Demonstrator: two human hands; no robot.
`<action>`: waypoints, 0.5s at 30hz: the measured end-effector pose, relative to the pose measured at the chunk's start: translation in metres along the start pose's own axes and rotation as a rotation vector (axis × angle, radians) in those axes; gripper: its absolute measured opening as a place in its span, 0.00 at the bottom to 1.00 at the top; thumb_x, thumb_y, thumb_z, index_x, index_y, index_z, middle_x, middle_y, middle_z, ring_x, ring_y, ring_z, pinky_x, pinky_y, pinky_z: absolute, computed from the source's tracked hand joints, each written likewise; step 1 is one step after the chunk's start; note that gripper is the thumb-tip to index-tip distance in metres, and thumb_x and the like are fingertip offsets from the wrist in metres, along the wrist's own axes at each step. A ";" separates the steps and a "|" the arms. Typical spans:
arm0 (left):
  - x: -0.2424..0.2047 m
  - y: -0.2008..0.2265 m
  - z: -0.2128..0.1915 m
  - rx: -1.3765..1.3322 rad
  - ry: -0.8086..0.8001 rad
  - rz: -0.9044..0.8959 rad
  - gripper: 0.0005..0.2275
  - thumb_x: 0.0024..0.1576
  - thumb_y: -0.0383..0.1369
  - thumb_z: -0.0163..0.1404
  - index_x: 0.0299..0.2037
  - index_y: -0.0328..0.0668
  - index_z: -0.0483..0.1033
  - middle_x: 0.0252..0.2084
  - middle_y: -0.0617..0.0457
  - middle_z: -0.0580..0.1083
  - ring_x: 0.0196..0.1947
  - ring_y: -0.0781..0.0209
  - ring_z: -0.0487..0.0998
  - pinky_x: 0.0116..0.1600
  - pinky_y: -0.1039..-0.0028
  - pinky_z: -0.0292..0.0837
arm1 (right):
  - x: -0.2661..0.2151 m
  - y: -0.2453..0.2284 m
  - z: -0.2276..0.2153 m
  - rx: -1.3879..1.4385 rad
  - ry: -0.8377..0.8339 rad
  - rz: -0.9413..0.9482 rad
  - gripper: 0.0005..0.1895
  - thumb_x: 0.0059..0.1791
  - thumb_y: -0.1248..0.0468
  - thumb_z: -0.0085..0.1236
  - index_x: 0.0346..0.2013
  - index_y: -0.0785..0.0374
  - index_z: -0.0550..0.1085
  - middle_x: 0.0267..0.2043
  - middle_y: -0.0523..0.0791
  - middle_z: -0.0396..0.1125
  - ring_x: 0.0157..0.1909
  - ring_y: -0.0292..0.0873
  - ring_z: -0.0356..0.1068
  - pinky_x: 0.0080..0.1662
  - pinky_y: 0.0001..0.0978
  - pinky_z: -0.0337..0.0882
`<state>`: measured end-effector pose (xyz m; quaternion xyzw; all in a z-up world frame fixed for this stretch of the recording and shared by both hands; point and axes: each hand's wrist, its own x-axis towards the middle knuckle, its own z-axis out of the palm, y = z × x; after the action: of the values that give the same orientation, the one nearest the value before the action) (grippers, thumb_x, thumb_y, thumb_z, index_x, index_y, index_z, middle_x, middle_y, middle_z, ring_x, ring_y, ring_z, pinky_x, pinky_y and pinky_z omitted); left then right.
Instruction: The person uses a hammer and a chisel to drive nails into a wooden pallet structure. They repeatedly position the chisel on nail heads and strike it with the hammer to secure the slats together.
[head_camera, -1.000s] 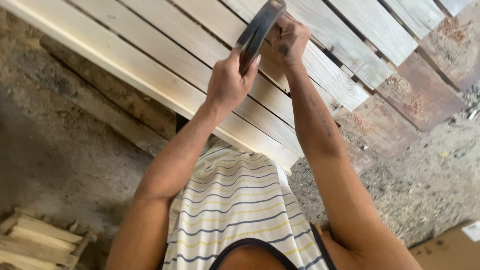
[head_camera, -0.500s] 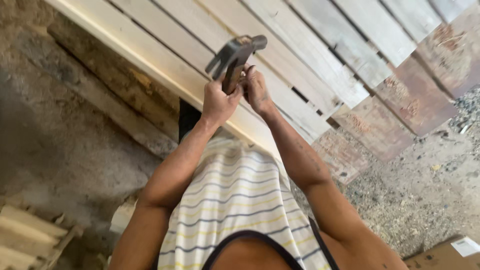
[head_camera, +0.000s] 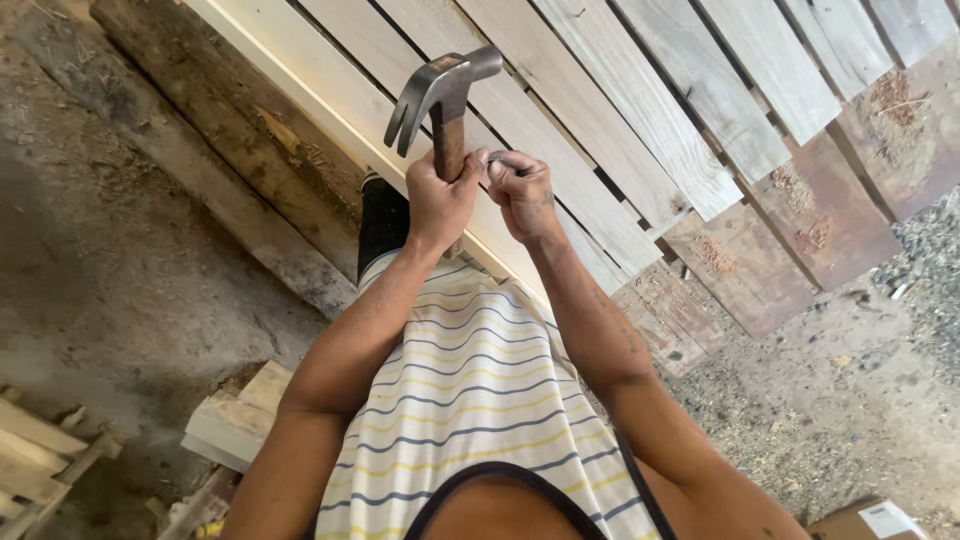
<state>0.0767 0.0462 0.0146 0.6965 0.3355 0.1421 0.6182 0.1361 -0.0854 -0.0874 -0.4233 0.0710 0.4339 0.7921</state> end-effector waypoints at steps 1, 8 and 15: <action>0.002 0.001 0.003 -0.018 -0.001 0.005 0.12 0.61 0.34 0.58 0.32 0.31 0.76 0.22 0.59 0.72 0.24 0.73 0.69 0.29 0.75 0.65 | 0.003 0.000 -0.003 0.025 -0.005 -0.013 0.07 0.52 0.67 0.62 0.39 0.71 0.79 0.27 0.42 0.67 0.24 0.32 0.53 0.27 0.25 0.52; 0.005 0.010 0.001 0.058 -0.079 0.000 0.16 0.65 0.41 0.55 0.35 0.34 0.72 0.22 0.58 0.68 0.23 0.71 0.65 0.29 0.74 0.65 | 0.089 -0.072 -0.041 -0.905 0.143 -0.724 0.07 0.53 0.73 0.57 0.43 0.69 0.81 0.38 0.48 0.77 0.38 0.40 0.76 0.42 0.33 0.75; 0.028 0.016 0.000 0.275 -0.217 -0.024 0.17 0.65 0.45 0.51 0.37 0.37 0.72 0.17 0.58 0.68 0.17 0.68 0.72 0.24 0.72 0.65 | 0.120 -0.082 -0.048 -1.377 0.278 -0.886 0.03 0.47 0.66 0.69 0.35 0.58 0.84 0.29 0.46 0.75 0.29 0.45 0.75 0.33 0.35 0.72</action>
<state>0.1015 0.0637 0.0238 0.7818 0.2914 0.0113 0.5512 0.2839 -0.0672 -0.1256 -0.8520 -0.2865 -0.0282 0.4373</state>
